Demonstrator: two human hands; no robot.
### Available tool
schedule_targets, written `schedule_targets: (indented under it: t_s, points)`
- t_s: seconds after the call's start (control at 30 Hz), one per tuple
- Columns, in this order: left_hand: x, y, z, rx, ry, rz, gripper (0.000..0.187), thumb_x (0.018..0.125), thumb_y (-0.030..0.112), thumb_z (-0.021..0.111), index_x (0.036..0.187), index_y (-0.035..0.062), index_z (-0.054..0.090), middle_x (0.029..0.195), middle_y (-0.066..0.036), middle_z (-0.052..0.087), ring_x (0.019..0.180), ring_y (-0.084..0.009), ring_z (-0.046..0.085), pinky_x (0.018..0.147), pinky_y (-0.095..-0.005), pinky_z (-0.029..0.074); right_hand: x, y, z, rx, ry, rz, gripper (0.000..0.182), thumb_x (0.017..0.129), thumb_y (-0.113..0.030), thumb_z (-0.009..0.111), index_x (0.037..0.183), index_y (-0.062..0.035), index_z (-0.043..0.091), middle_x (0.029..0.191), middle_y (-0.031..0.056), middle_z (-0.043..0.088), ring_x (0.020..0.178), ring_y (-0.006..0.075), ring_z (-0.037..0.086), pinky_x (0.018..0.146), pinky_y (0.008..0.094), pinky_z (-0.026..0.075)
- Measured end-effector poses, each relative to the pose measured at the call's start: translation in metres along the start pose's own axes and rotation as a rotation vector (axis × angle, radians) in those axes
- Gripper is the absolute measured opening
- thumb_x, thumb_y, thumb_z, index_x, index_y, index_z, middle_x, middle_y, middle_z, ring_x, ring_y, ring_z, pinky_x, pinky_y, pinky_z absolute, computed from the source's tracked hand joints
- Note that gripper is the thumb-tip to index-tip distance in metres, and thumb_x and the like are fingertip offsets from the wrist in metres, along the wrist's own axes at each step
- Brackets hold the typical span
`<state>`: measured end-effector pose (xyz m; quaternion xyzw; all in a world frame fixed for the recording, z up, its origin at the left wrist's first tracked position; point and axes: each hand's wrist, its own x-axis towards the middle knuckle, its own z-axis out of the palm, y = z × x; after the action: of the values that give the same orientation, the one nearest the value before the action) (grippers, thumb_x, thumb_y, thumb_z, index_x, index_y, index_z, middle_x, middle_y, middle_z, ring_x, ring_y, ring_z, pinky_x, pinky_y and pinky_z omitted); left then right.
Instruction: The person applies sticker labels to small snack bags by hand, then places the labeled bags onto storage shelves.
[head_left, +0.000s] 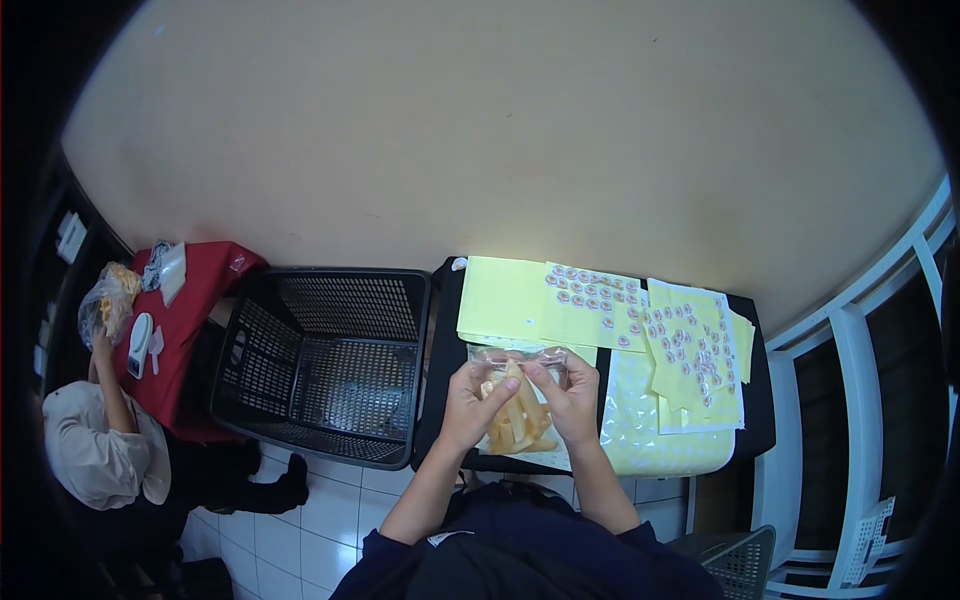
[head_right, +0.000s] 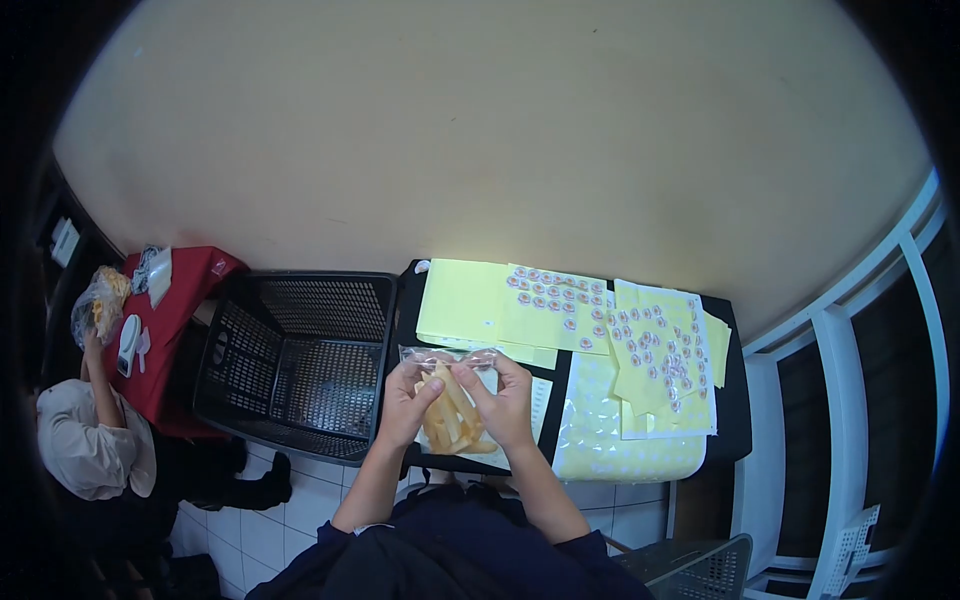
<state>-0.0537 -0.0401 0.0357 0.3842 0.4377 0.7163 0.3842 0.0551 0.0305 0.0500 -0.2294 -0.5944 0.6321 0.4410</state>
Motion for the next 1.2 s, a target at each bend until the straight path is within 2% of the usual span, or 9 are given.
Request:
schedule_targets:
  t_s: [0.13, 0.4, 0.5, 0.57, 0.67, 0.83, 0.97, 1.13, 1.2]
  points:
    - [0.008, -0.004, -0.001, 0.031, 0.023, 0.036, 0.016, 0.075, 0.007, 0.062, 0.088, -0.0004, 0.057, 0.088, -0.007, 0.059, 0.082, -0.0103, 0.054, 0.074, -0.0233, 0.042, 0.001, 0.003, 0.0, -0.131, -0.027, -0.113, 0.009, 0.075, -0.006, 0.061, 0.08, 0.0005, 0.056, 0.079, 0.0055, 0.058, 0.076, 0.0097, 0.053, 0.072, 0.0225, 0.04]
    - [0.009, 0.0, -0.008, 0.058, 0.016, -0.025, 0.012, 0.074, 0.005, 0.062, 0.083, -0.0006, 0.059, 0.075, -0.004, 0.06, 0.07, -0.0077, 0.055, 0.065, -0.0206, 0.043, -0.006, 0.003, 0.006, 0.003, -0.008, -0.007, 0.01, 0.077, -0.004, 0.058, 0.085, 0.0007, 0.054, 0.083, 0.006, 0.056, 0.079, 0.0097, 0.052, 0.073, 0.0229, 0.041]
    - [0.01, 0.001, -0.004, 0.047, 0.082, 0.02, 0.024, 0.073, 0.002, 0.062, 0.096, -0.0011, 0.056, 0.077, -0.005, 0.06, 0.07, -0.007, 0.055, 0.064, -0.0195, 0.043, -0.004, 0.002, 0.003, 0.019, 0.001, 0.024, 0.01, 0.077, -0.004, 0.058, 0.085, 0.0015, 0.054, 0.083, 0.0062, 0.056, 0.08, 0.0096, 0.053, 0.073, 0.0229, 0.041]
    - [0.012, 0.004, -0.003, 0.0, 0.061, 0.009, 0.043, 0.072, -0.002, 0.061, 0.113, -0.0013, 0.045, 0.078, -0.006, 0.06, 0.072, -0.0085, 0.056, 0.065, -0.0202, 0.045, -0.005, 0.003, 0.003, 0.02, 0.01, 0.032, 0.01, 0.078, -0.004, 0.058, 0.086, 0.0017, 0.054, 0.084, 0.0063, 0.056, 0.081, 0.0097, 0.053, 0.074, 0.0227, 0.042]
    - [0.013, 0.009, 0.003, 0.001, 0.091, 0.017, 0.057, 0.073, -0.004, 0.059, 0.123, -0.0012, 0.033, 0.079, -0.008, 0.06, 0.074, -0.011, 0.057, 0.067, -0.0223, 0.046, -0.006, 0.004, 0.001, 0.048, 0.043, 0.043, 0.009, 0.078, -0.004, 0.057, 0.085, 0.0015, 0.055, 0.083, 0.0063, 0.056, 0.08, 0.0099, 0.054, 0.072, 0.0222, 0.043]
    - [0.011, 0.01, 0.005, 0.075, 0.015, 0.067, 0.058, 0.075, -0.003, 0.058, 0.125, -0.0009, 0.03, 0.085, -0.013, 0.06, 0.082, -0.0156, 0.059, 0.074, -0.0247, 0.046, -0.006, 0.001, -0.007, -0.03, 0.081, 0.015, 0.009, 0.079, -0.003, 0.056, 0.086, 0.0016, 0.055, 0.081, 0.0058, 0.057, 0.074, 0.0092, 0.056, 0.067, 0.0222, 0.046]
    - [0.013, 0.009, -0.001, -0.043, -0.02, -0.019, 0.054, 0.077, -0.001, 0.055, 0.125, -0.0007, 0.031, 0.095, -0.019, 0.059, 0.089, -0.0186, 0.058, 0.076, -0.0248, 0.045, -0.004, 0.0, -0.01, 0.018, 0.088, 0.009, 0.009, 0.079, -0.003, 0.056, 0.087, 0.0016, 0.055, 0.083, 0.0054, 0.057, 0.076, 0.0093, 0.056, 0.069, 0.0228, 0.046]
    - [0.013, 0.011, -0.002, 0.017, -0.013, -0.009, 0.052, 0.079, 0.0, 0.053, 0.126, 0.0, 0.03, 0.096, -0.02, 0.059, 0.09, -0.0194, 0.058, 0.077, -0.0243, 0.045, 0.0, 0.002, -0.009, 0.079, -0.067, -0.075, 0.026, 0.078, -0.007, 0.059, 0.1, 0.0001, 0.048, 0.09, 0.0064, 0.057, 0.081, 0.0127, 0.056, 0.072, 0.0242, 0.046]
    - [0.013, 0.009, -0.005, 0.044, -0.042, 0.015, 0.054, 0.08, 0.002, 0.053, 0.128, 0.0008, 0.027, 0.097, -0.02, 0.059, 0.09, -0.0196, 0.058, 0.077, -0.0232, 0.045, 0.001, 0.002, -0.011, -0.01, -0.106, -0.004, 0.035, 0.078, -0.011, 0.06, 0.107, -0.0009, 0.044, 0.096, 0.0079, 0.056, 0.087, 0.014, 0.056, 0.077, 0.0252, 0.045]
